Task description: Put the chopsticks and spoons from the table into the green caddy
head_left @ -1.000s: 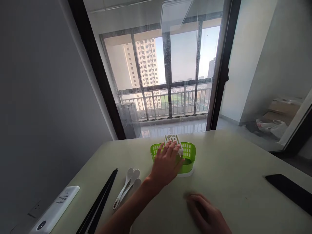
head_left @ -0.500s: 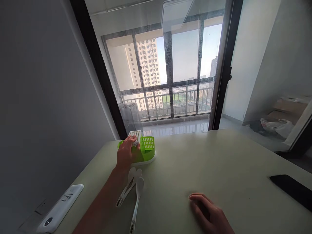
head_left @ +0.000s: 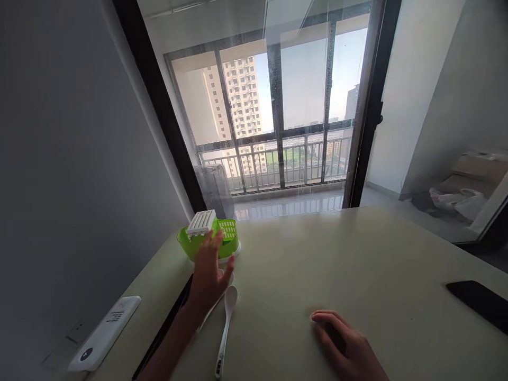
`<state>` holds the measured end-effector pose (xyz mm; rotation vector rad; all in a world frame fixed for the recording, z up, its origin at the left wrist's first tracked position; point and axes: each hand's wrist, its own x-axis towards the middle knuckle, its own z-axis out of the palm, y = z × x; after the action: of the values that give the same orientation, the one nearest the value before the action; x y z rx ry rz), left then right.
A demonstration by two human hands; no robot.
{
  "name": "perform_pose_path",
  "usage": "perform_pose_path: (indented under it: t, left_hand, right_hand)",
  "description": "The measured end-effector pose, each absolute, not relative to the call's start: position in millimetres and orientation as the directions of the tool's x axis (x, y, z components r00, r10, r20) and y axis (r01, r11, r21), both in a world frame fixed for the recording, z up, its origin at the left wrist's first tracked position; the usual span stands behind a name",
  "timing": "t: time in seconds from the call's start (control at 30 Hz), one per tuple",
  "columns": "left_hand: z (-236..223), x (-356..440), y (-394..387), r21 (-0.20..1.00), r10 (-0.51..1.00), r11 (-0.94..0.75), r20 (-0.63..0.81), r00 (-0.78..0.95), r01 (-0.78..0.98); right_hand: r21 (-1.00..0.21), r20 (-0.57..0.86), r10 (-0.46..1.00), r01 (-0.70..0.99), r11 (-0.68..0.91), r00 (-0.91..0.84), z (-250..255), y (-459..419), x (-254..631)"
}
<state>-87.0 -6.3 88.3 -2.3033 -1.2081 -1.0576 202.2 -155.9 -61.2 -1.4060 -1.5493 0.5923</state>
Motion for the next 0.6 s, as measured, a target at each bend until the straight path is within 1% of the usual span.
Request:
perform_pose_path:
  t: [0.07, 0.13, 0.2, 0.23, 0.3, 0.37, 0.47, 0.53, 0.6]
  left_hand:
    - [65.9, -62.9, -51.7, 0.095, 0.616, -0.675, 0.618, 0.489, 0.732]
    - [36.9, -48.3, -88.0, 0.135, 0.649, -0.720, 0.476, 0.593, 0.681]
    - [6.4, -44.6, -108.7, 0.173, 0.608, -0.784, 0.412, 0.679, 0.597]
    - [-7.3, -45.8, -113.5, 0.195, 0.580, -0.808, 0.427, 0.693, 0.556]
    - [-27.7, -50.8, -116.1, 0.249, 0.576, -0.815, 0.443, 0.687, 0.523]
    - [-37.3, -55.6, -115.2, 0.321, 0.639, -0.768, 0.435, 0.634, 0.554]
    - [-37.1, -58.0, -115.8, 0.420, 0.749, -0.662, 0.393, 0.533, 0.621]
    - [-34.9, -57.0, -117.2, 0.449, 0.779, -0.627, 0.376, 0.502, 0.637]
    - [-34.4, -55.6, -118.0, 0.453, 0.787, -0.617, 0.366, 0.497, 0.644]
  right_hand:
    - [-0.832, 0.324, 0.941, 0.503, 0.236, 0.093, -61.2, -155.6, 202.2]
    - [-0.832, 0.333, 0.938, 0.499, 0.243, 0.098, -59.7, -155.7, 201.7]
    - [-0.833, 0.339, 0.935, 0.495, 0.248, 0.101, -57.2, -156.1, 201.0]
    - [-0.832, 0.344, 0.933, 0.494, 0.253, 0.102, -55.9, -156.2, 200.6]
    - [-0.831, 0.353, 0.929, 0.494, 0.258, 0.108, -53.3, -156.1, 199.9]
    - [-0.831, 0.351, 0.930, 0.495, 0.253, 0.113, -51.1, -155.7, 199.5]
    - [-0.837, 0.333, 0.935, 0.494, 0.236, 0.119, -48.5, -155.4, 199.1]
    - [-0.844, 0.324, 0.938, 0.487, 0.225, 0.127, -47.8, -155.7, 198.8]
    - [-0.849, 0.318, 0.939, 0.481, 0.219, 0.134, -48.3, -156.3, 198.8]
